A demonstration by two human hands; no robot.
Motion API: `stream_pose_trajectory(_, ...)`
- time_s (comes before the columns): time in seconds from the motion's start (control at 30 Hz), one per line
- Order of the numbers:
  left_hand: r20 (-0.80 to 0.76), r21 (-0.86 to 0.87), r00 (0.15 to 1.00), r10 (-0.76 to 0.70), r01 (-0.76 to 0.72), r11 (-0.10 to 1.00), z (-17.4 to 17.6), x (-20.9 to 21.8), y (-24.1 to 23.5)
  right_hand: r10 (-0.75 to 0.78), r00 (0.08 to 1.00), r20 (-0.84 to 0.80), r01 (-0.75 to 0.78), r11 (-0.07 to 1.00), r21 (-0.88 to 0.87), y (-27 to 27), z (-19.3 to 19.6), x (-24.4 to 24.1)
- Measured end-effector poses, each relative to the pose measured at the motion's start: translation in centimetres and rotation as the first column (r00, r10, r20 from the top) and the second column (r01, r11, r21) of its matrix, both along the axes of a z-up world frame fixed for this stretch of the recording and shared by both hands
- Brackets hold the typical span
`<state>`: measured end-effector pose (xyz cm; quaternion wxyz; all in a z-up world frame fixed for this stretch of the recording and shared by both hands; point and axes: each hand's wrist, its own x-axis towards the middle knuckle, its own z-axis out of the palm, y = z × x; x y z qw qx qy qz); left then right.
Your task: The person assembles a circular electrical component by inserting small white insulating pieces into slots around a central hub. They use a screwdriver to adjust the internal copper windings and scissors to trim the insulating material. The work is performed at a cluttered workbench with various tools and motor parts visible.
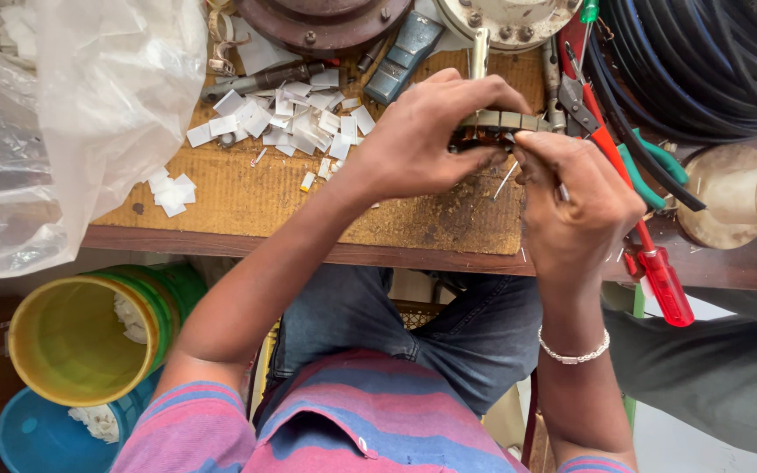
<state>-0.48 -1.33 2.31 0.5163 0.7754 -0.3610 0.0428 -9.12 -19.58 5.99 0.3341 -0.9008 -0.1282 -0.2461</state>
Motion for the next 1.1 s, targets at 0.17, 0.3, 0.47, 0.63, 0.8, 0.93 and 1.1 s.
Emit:
stream_pose_trajectory(0.17,-0.223,0.03,0.975,0.016,-0.009,0.999,0.6,-0.1,0.9,0.058,0.994,-0.09,-0.045,0.989,0.138,-0.7,0.2,0.8)
stream_pose_trajectory(0.3,-0.337,0.04,0.94,0.056,-0.046,0.998,0.8,-0.2,-0.2,0.142,0.985,-0.095,-0.131,0.985,0.114,-1.5,0.1,1.6)
stream_pose_trajectory(0.47,-0.391,0.202,0.918,0.068,0.014,0.979,1.8,0.3,-1.1,0.196,0.973,-0.121,-0.186,0.978,0.091,-2.5,0.7,2.0)
stream_pose_trajectory(0.63,-0.146,0.271,0.986,0.074,-0.032,0.962,1.9,-0.1,-1.0,0.182,0.975,-0.13,-0.169,0.98,0.105,-2.6,0.6,1.6)
stream_pose_trajectory(0.8,-0.115,0.334,0.985,0.125,-0.08,0.939,2.5,-0.3,-1.3,0.191,0.982,-0.003,-0.191,0.982,0.004,-2.2,1.1,1.8)
stream_pose_trajectory(0.93,-0.103,0.357,0.99,0.101,-0.058,0.932,2.7,-0.2,-1.5,0.211,0.976,0.044,-0.2,0.964,-0.173,-2.3,1.8,1.9)
stream_pose_trajectory(1.1,-0.09,0.344,0.99,0.107,-0.07,0.936,2.5,-0.1,-1.4,0.193,0.979,0.065,-0.172,0.953,-0.251,-1.7,1.6,1.7)
